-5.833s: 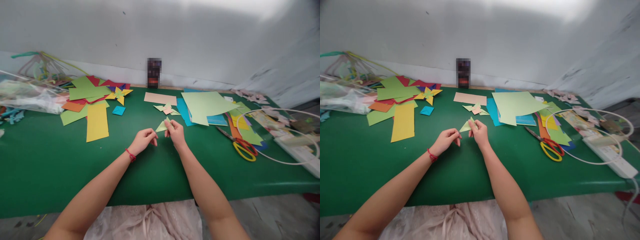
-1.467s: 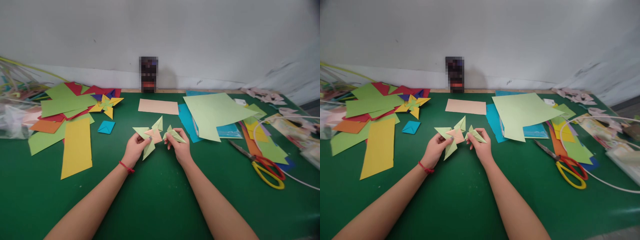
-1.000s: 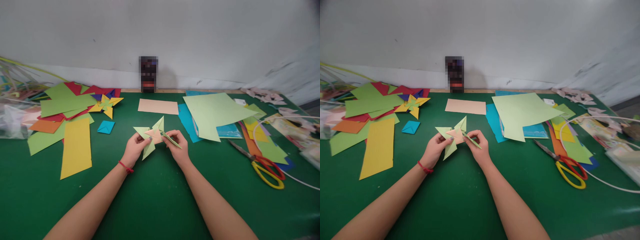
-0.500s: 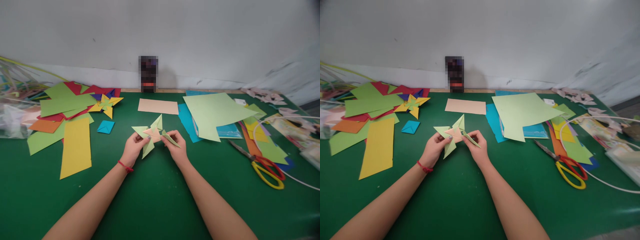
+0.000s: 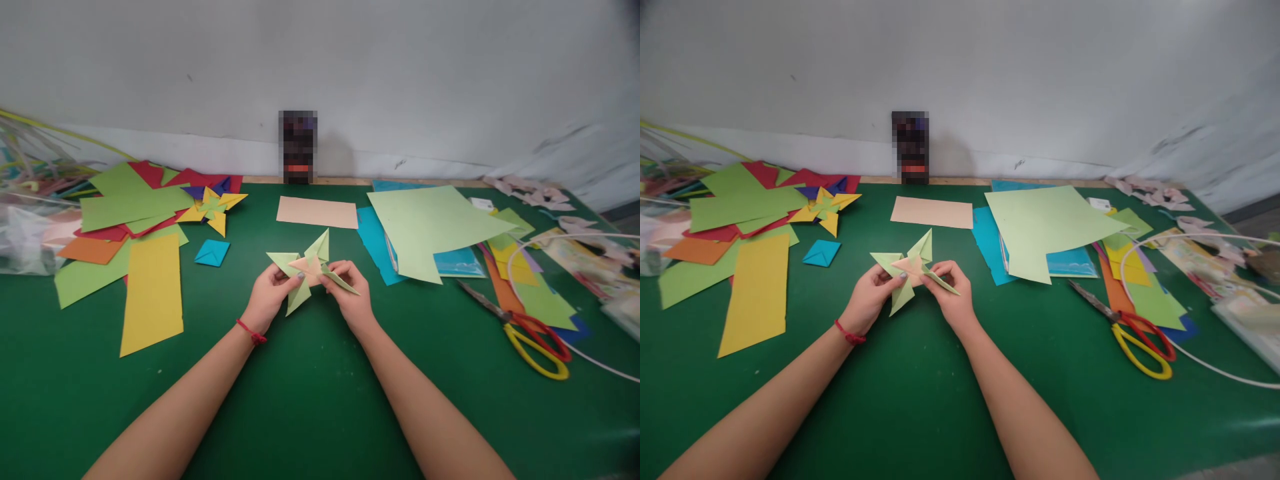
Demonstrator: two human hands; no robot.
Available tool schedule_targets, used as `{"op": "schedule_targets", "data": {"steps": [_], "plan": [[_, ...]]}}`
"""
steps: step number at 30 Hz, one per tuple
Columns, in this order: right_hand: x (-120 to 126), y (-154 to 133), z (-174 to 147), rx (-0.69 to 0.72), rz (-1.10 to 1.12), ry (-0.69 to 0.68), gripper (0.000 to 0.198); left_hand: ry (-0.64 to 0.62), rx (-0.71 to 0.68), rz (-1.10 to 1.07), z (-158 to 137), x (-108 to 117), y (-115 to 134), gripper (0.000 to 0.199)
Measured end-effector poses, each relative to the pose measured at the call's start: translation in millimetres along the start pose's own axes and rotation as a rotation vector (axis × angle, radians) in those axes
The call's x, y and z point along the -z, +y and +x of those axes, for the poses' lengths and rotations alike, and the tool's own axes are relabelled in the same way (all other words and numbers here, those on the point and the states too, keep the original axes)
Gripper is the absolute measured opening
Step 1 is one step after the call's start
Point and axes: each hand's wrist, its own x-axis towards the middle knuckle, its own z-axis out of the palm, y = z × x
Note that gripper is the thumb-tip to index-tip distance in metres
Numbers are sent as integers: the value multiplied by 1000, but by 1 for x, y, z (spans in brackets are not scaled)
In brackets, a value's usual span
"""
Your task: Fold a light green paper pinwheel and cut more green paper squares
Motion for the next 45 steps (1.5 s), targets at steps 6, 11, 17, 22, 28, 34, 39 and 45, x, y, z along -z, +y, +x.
{"op": "schedule_targets", "data": {"steps": [6,11,17,22,28,34,39,45], "plan": [[3,1,0,-24,5,-26,22,29,-9,-34,0,0,0,39],[6,-4,-2,47,-22,36,17,39,-31,-69,1,0,-1,42],[7,-3,0,101,-167,101,10,74,-37,-64,0,-2,1,42],[5,-2,-1,36,-109,33,12,90,-53,-19,-2,-3,2,40],[3,-3,-3,5,-60,42,14,126,-72,-5,-1,-2,0,41],[4,1,-2,-90,-28,17,17,136,-91,19,-1,-1,0,40],[4,3,-2,-133,-4,-5,24,148,-88,37,-2,-2,0,38],[4,4,-2,-149,-7,-22,23,143,-78,44,-2,-2,1,38]]}}
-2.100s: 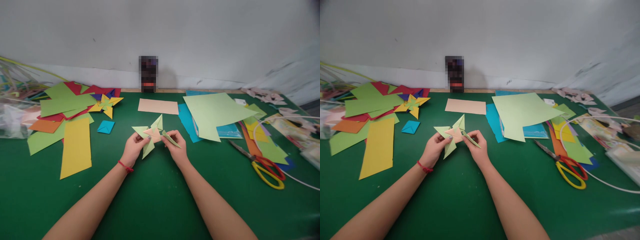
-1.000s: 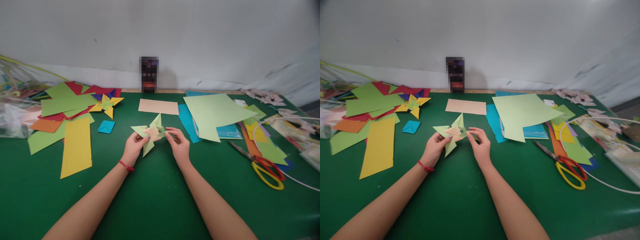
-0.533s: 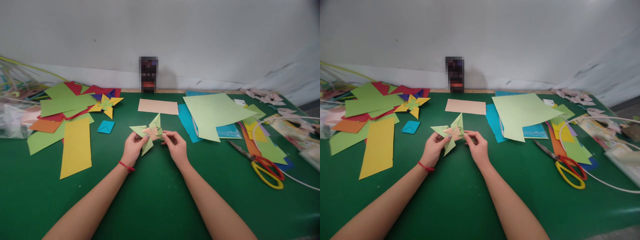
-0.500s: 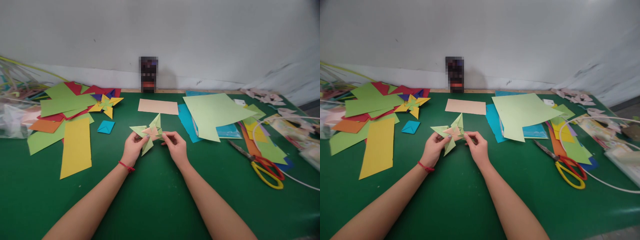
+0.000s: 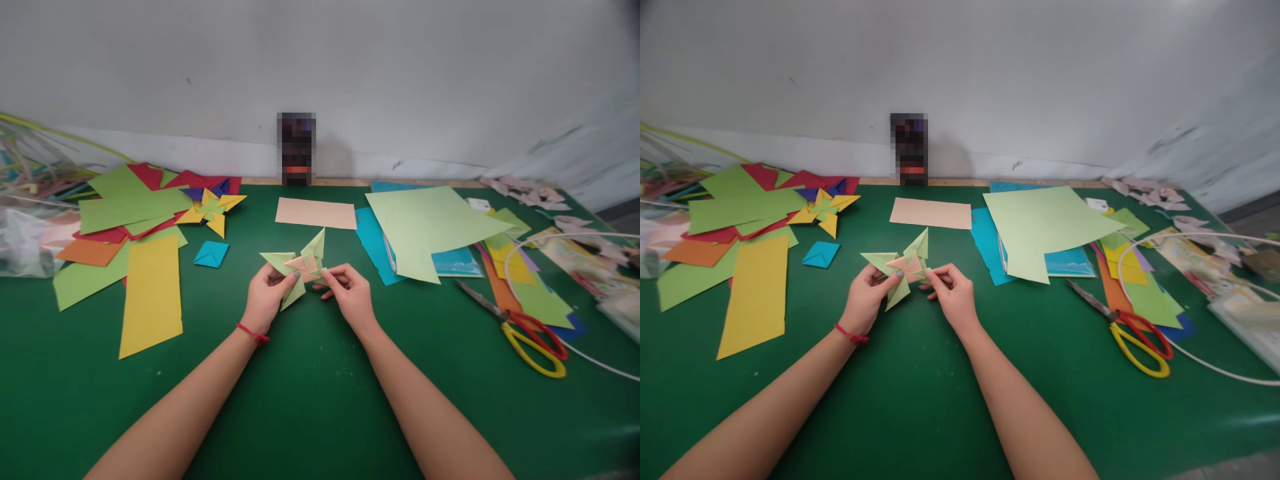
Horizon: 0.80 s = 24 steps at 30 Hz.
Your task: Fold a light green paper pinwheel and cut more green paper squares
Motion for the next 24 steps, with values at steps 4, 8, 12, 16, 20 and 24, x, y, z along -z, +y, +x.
{"op": "schedule_targets", "data": {"steps": [4,8,12,16,20,24], "plan": [[0,1,0,-4,7,-9,22,-2,4,8,0,1,0,38],[0,0,0,-6,4,-23,21,-6,1,8,0,1,0,36],[1,-1,0,-6,1,-35,21,-10,0,5,1,1,-1,37],[0,-1,0,-14,20,-45,22,-23,-22,2,1,2,-1,38],[-2,-2,0,16,60,-51,25,-82,-50,11,2,0,0,35],[-1,-5,1,145,89,107,18,-53,-98,-6,4,0,-1,38]]}}
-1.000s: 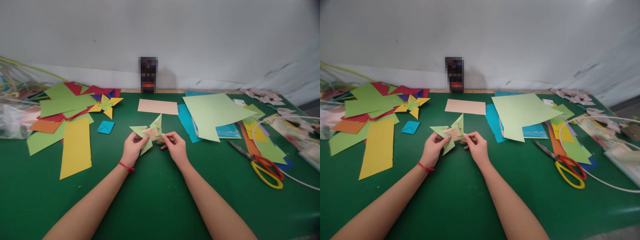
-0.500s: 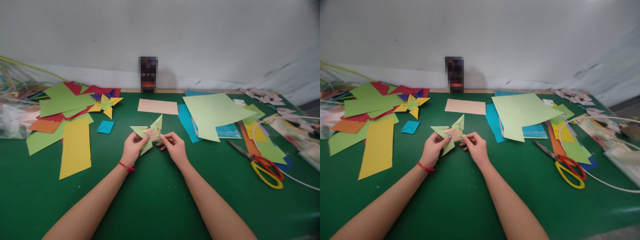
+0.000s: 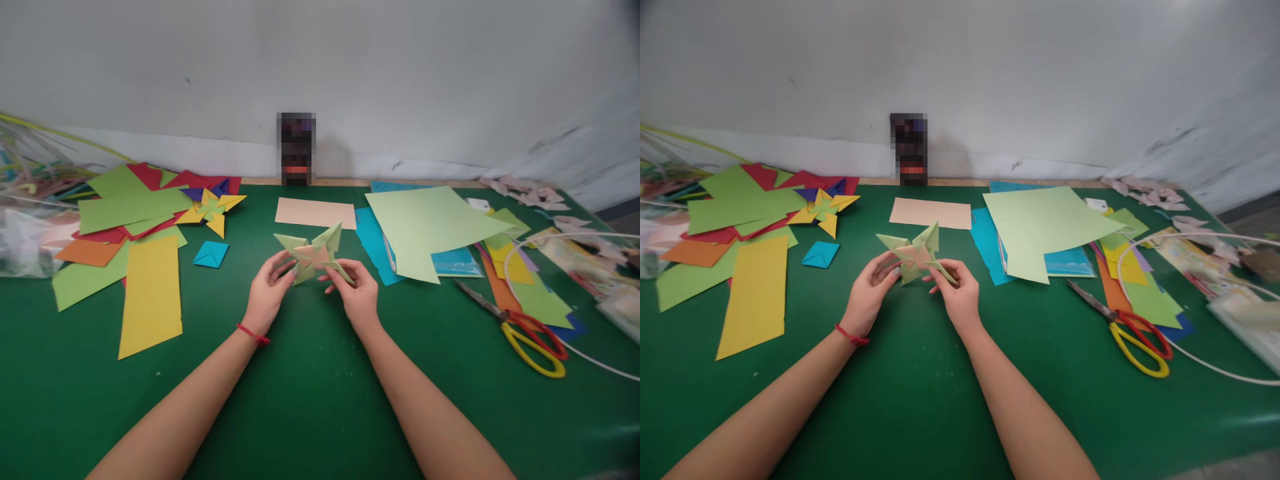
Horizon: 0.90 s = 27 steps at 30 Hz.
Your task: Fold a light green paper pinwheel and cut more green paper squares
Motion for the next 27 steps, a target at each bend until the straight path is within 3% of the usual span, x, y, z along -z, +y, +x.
{"op": "schedule_targets", "data": {"steps": [3,5,9,13,17,20,23,27], "plan": [[2,-2,0,96,0,96,14,33,44,-57,-1,2,1,31],[3,-2,-1,144,-11,68,12,-34,120,-113,-2,2,4,34],[6,-3,-2,241,-144,-109,15,-214,291,-273,-7,-1,11,48],[6,-5,-3,360,-314,-303,21,-152,362,-284,-9,-3,10,46],[5,-11,-6,415,-413,-370,29,2,252,-138,-7,-1,3,39],[6,-15,-6,435,-465,-314,33,21,179,-126,-6,-1,3,39],[8,-15,-4,484,-557,-285,32,41,143,36,-7,-1,7,38],[11,-12,1,567,-678,-389,23,41,129,281,-7,-1,9,36]]}}
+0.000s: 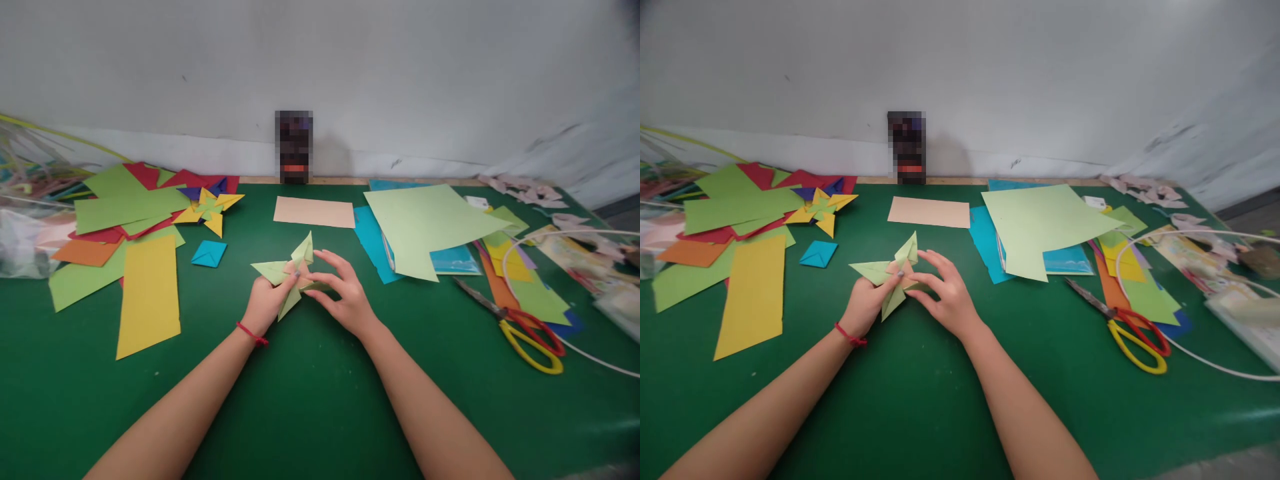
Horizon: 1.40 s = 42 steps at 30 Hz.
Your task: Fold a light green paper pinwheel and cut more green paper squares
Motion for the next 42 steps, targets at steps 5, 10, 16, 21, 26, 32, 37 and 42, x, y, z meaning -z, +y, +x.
{"op": "schedule_targets", "data": {"steps": [5,10,16,21,26,32,37,42], "plan": [[-3,3,-1,17,-32,-4,4,-3,13,18,2,2,-4,38],[-8,0,-3,-59,11,72,2,-1,-29,-9,4,2,-6,35],[-14,-4,-4,-116,36,97,4,13,0,-33,5,2,-8,37],[-14,-4,-5,-43,-85,-23,10,31,-9,0,4,1,-6,37],[-15,-7,-5,-67,-66,45,8,35,4,8,3,0,-4,37],[-18,-13,-5,-189,35,178,4,37,-15,26,3,1,-6,35],[-21,-13,-7,-213,-20,213,4,43,-41,52,2,0,-5,33],[-22,-12,-8,-208,-55,193,9,29,-57,99,2,-1,-4,31]]}}
